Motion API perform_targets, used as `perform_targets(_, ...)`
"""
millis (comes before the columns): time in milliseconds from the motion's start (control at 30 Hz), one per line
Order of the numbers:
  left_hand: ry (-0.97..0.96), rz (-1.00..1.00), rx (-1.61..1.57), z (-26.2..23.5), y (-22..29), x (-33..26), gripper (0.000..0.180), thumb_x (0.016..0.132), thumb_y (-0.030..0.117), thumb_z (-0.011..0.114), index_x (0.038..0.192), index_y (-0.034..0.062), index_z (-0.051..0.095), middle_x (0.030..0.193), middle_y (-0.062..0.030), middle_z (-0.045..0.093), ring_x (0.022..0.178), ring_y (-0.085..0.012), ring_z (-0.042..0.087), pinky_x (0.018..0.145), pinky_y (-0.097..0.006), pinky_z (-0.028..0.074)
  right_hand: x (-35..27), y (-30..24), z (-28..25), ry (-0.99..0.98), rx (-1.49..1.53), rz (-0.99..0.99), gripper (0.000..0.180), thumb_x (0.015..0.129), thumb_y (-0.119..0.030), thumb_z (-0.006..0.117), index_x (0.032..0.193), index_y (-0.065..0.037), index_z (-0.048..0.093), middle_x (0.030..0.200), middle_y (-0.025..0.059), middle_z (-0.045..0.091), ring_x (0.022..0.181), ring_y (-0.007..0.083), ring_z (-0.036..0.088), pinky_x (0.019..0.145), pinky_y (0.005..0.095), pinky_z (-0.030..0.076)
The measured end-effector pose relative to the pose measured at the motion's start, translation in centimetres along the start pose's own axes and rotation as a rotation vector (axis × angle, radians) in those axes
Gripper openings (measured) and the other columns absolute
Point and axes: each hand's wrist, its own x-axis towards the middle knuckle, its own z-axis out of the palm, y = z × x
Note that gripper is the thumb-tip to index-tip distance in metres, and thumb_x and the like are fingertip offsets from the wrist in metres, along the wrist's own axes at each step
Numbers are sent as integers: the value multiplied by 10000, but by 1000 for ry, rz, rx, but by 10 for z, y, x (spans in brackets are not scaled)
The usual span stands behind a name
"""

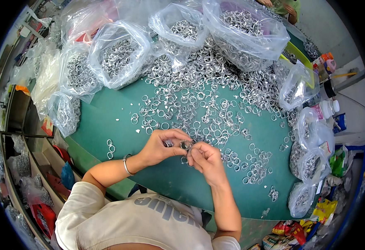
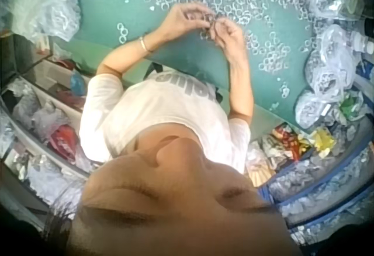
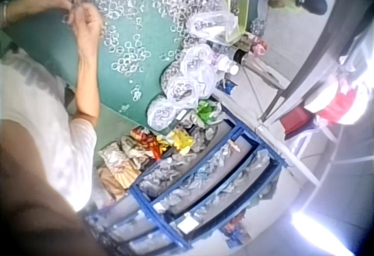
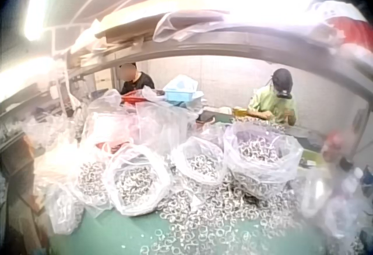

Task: The person sorts small metal rings by hand on a green table, picking them up individually or in small clusters and moving them into plastic bags and bins.

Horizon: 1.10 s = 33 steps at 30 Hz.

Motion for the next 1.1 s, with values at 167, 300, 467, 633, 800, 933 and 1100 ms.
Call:
perform_targets(167, -36, 34, 46, -1, -1, 1, 329, 722, -10, 755, 1040, 11, 676, 1029, -56, 632, 657, -33, 463, 644, -198, 419, 4, -1, 3, 163, -754, -367, 41, 858, -9, 583, 840, 16, 609, 675, 81, 575, 546, 146, 527, 503, 283, 408)
perform_targets(300, -43, 40, 51, 1, 3, 0, 320, 728, 1, 755, 1038, 14, 680, 1006, -47, 632, 646, -36, 446, 625, -202, 406, 2, -11, 3, 105, -800, -387, 31, 851, 11, 580, 839, 22, 607, 661, 93, 566, 537, 174, 519, 526, 287, 413)
perform_targets(467, -80, 5, 13, 1, 6, 0, 317, 732, 19, 757, 1040, 15, 682, 1004, -41, 633, 647, -37, 447, 619, -201, 404, -1, -12, -5, 11, -641, -227, 17, 834, 9, 599, 833, 14, 615, 672, 94, 570, 543, 191, 528, 545, 277, 418)
perform_targets(633, -85, 7, 23, -3, 0, 3, 309, 731, 11, 754, 1032, 10, 682, 1005, -43, 632, 644, -37, 439, 618, -197, 405, 1, -13, 2, 127, -1015, -534, 23, 840, -21, 618, 833, 1, 618, 682, 88, 603, 576, 157, 590, 517, 270, 423)
perform_targets(800, -44, 67, 87, -1, 1, 3, 317, 727, -8, 748, 1036, 11, 680, 1018, -53, 631, 638, -35, 430, 620, -201, 410, -2, -6, 6, 240, -891, -445, 22, 863, -15, 600, 868, -3, 619, 671, 77, 626, 577, 112, 600, 508, 250, 432)
perform_targets(933, -21, 81, 91, 1, 3, 2, 329, 723, -10, 750, 1043, 18, 678, 1033, -54, 624, 621, -34, 423, 620, -204, 412, -1, 3, 5, 251, -377, -272, 32, 860, 0, 598, 880, -4, 623, 673, 71, 630, 571, 114, 593, 516, 239, 439)
perform_targets(1100, -1, 100, 83, 4, 3, 1, 329, 721, -10, 753, 1040, 21, 678, 1035, -48, 618, 604, -37, 416, 615, -210, 414, -2, -4, 8, 242, -680, -392, 53, 838, 21, 602, 886, 13, 623, 684, 86, 615, 563, 140, 586, 515, 255, 443)
